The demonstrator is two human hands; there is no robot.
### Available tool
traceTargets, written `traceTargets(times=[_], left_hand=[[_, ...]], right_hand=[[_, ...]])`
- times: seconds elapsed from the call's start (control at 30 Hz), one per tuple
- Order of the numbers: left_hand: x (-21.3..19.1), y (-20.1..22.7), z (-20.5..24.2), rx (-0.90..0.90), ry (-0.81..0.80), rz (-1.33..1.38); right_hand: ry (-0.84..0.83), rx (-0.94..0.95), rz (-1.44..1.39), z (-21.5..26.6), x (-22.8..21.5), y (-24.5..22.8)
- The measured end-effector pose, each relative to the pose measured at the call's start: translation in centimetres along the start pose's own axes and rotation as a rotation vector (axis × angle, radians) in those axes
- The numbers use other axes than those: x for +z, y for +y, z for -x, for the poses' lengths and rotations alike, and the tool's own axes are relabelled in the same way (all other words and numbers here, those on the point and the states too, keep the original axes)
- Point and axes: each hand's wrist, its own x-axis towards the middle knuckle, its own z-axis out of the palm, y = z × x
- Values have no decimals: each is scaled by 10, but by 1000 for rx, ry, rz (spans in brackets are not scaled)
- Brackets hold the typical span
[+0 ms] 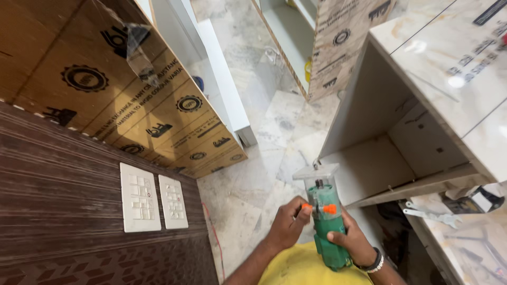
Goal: The person assembles a green electric drill by attaching a chuck and tightening it with a wrench. They then insert a drill bit into the chuck and secure it using a screwdriver and wrench.
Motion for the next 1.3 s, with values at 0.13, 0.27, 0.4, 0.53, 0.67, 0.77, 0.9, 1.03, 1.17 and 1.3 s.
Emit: traceTargets(times=[0.13, 0.27, 0.4, 0.53, 0.67, 0.77, 0.9, 1.03, 1.17, 1.3], left_hand=[[36, -8, 17, 40, 149, -140], [77, -24, 27, -111, 172, 32], [88, -8, 31, -419, 1, 71], [93, 31, 24, -77, 62, -41], [90, 28, 21, 13, -2, -195], [90, -3, 8, -256, -86, 36], [77, -21, -10, -158, -129, 93], [45, -11, -28, 19, -200, 48], [3, -1, -49, -137, -330, 147], [-41, 5, -64, 137, -157, -81]], right_hand=[[-111, -6, 61, 12, -34, 14], [-122, -69, 132, 38, -52, 13], [-63, 40, 110, 63, -67, 20], [-22, 23, 104, 69, -80, 20], [-26, 50, 32, 73, -84, 15], [42, 74, 43, 72, -79, 23], [89, -31, 57, 61, -75, 25], [157, -75, -21, 33, -58, 26], [185, -116, 11, -2, -35, 27], [215, -97, -9, -33, -6, 26]])
